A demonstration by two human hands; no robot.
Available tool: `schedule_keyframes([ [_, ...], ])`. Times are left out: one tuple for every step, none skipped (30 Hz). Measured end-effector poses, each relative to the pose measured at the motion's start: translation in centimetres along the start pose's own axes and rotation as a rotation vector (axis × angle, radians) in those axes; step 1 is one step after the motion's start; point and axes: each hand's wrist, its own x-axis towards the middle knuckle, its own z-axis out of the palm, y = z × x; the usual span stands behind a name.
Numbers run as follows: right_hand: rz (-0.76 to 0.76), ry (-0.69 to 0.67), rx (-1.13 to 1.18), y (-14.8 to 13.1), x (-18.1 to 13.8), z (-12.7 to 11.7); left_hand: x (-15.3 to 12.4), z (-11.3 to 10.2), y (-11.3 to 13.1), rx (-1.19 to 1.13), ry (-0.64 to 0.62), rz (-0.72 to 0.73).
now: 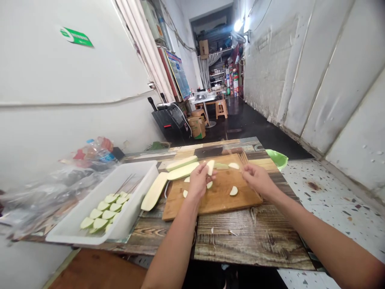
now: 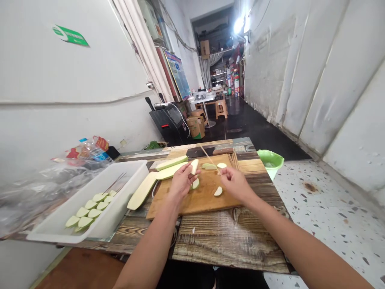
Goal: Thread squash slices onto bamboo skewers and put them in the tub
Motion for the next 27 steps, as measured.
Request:
schedule_keyframes([
  [-0.067,-0.033,0.054,-0.3,-0.6,0.8,0.3,-0.2,0.1,-0.075,0.033,-0.015],
  [-0.117,-0.067,0.089,-0.6,-1.1,1.5,0.7,-0.5,0.3,-0.139,0.065,-0.029],
  [-0.154,-0.102,0.112,-0.8,-1.6,2.1,1.0,-0.8,0.6,-0.200,0.095,-0.050],
  [-0.181,-0.136,0.122,-0.9,-2.0,2.6,1.3,-1.2,0.8,-0.261,0.114,-0.078],
  [-0.206,-0.165,0.123,-1.0,-2.3,3.0,1.6,-1.5,1.0,-0.318,0.123,-0.112],
  [-0.227,-0.186,0.120,-1.1,-2.6,3.2,1.8,-1.7,1.2,-0.369,0.124,-0.148],
  [-0.242,-0.202,0.109,-1.2,-2.9,3.4,1.9,-1.9,1.4,-0.411,0.117,-0.179],
  [-0.248,-0.212,0.090,-1.3,-3.0,3.5,2.0,-2.1,1.5,-0.441,0.112,-0.198],
  [-0.246,-0.217,0.065,-1.3,-3.2,3.5,2.1,-2.2,1.6,-0.458,0.113,-0.203],
  [-0.240,-0.217,0.038,-1.4,-3.3,3.5,2.1,-2.3,1.7,-0.466,0.125,-0.194],
  [-0.230,-0.212,0.010,-1.4,-3.4,3.5,2.1,-2.3,1.8,-0.468,0.145,-0.176],
  [-0.221,-0.201,-0.015,-1.4,-3.4,3.4,2.0,-2.3,1.8,-0.467,0.170,-0.150],
  [-0.218,-0.189,-0.033,-1.4,-3.5,3.4,2.1,-2.3,1.9,-0.464,0.196,-0.121],
  [-0.217,-0.177,-0.047,-1.4,-3.5,3.3,2.1,-2.4,1.9,-0.463,0.215,-0.098],
  [-0.220,-0.171,-0.057,-1.4,-3.5,3.3,2.1,-2.4,2.0,-0.464,0.223,-0.081],
  [-0.225,-0.169,-0.062,-1.5,-3.5,3.2,2.1,-2.5,2.0,-0.464,0.226,-0.069],
  [-0.232,-0.173,-0.064,-1.5,-3.5,3.1,2.2,-2.5,2.1,-0.464,0.223,-0.060],
  [-0.238,-0.177,-0.062,-1.6,-3.5,3.1,2.1,-2.6,2.1,-0.463,0.218,-0.055],
  [-0.241,-0.180,-0.060,-1.7,-3.5,3.0,2.1,-2.6,2.2,-0.462,0.212,-0.054],
  [-0.244,-0.181,-0.057,-1.8,-3.5,3.0,2.0,-2.6,2.3,-0.458,0.210,-0.054],
  [-0.246,-0.184,-0.053,-1.9,-3.5,3.0,1.9,-2.6,2.4,-0.453,0.210,-0.052],
  [-0.247,-0.187,-0.048,-2.0,-3.5,2.9,1.8,-2.5,2.5,-0.446,0.211,-0.050],
  [-0.249,-0.190,-0.041,-2.1,-3.6,2.9,1.7,-2.4,2.6,-0.438,0.212,-0.047],
  [-0.253,-0.192,-0.033,-2.2,-3.6,3.0,1.5,-2.4,2.7,-0.428,0.216,-0.044],
  [-0.255,-0.196,-0.023,-2.2,-3.6,3.0,1.4,-2.3,2.8,-0.418,0.219,-0.041],
  [-0.258,-0.197,-0.014,-2.2,-3.6,3.0,1.3,-2.2,2.9,-0.407,0.223,-0.037],
  [-0.260,-0.200,-0.008,-2.2,-3.6,3.0,1.2,-2.1,3.0,-0.398,0.228,-0.033],
])
